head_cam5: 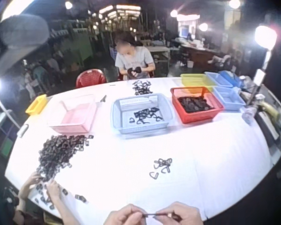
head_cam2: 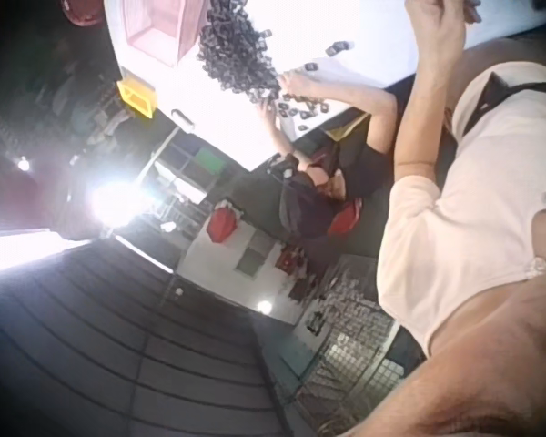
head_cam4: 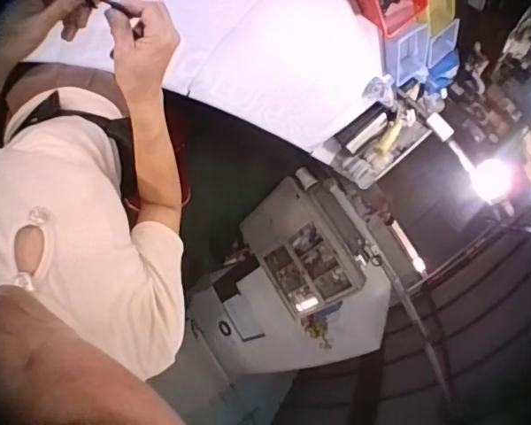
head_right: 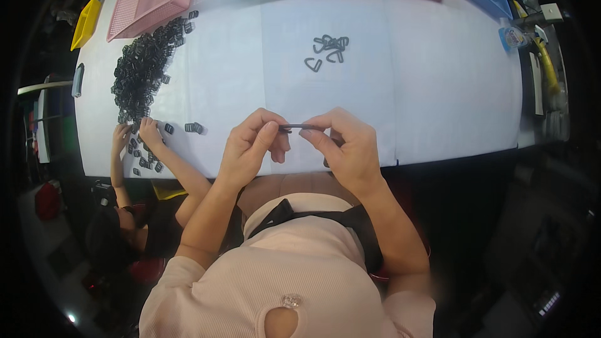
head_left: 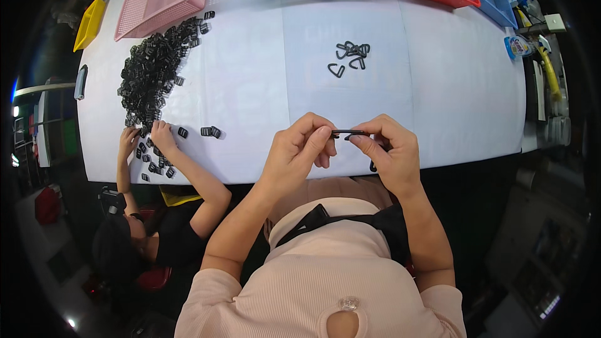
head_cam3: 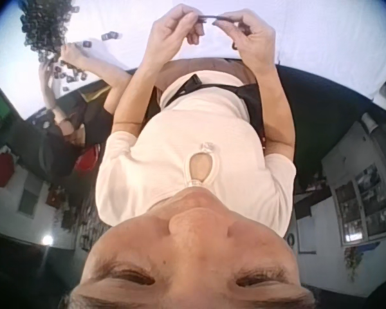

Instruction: The person assembles small black plastic clips by hand, snapping two pieces together and placing the finished units into a blue basket. Another person works alongside at the same table.

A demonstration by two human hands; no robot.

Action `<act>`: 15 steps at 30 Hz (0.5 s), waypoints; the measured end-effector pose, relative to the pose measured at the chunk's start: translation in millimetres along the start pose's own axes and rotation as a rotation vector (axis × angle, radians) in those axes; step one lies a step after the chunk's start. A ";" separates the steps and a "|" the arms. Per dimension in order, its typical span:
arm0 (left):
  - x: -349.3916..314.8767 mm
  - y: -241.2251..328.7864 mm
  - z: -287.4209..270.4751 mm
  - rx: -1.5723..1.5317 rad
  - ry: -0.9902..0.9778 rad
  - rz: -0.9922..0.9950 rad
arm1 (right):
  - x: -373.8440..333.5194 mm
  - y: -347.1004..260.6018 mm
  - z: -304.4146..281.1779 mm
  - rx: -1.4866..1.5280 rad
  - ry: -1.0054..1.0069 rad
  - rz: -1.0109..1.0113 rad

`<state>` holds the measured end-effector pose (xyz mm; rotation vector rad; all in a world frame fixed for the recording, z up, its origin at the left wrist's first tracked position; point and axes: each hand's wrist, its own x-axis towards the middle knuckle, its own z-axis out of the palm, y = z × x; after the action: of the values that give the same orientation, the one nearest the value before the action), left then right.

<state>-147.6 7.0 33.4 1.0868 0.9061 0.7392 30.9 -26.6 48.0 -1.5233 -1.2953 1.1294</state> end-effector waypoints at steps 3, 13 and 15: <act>2.9 6.7 -6.4 0.093 0.020 -0.163 | 4.4 -4.8 -0.8 0.175 -0.112 0.351; 15.6 -2.0 -11.1 -0.144 0.091 -0.303 | 18.7 8.8 2.3 0.379 -0.223 0.583; 18.6 -2.3 -10.8 -0.127 0.097 -0.291 | 22.2 10.6 2.1 0.393 -0.218 0.593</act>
<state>-148.7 26.7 24.6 0.7911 1.0589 0.6014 33.0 -6.0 34.6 -1.5455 -0.6899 1.8458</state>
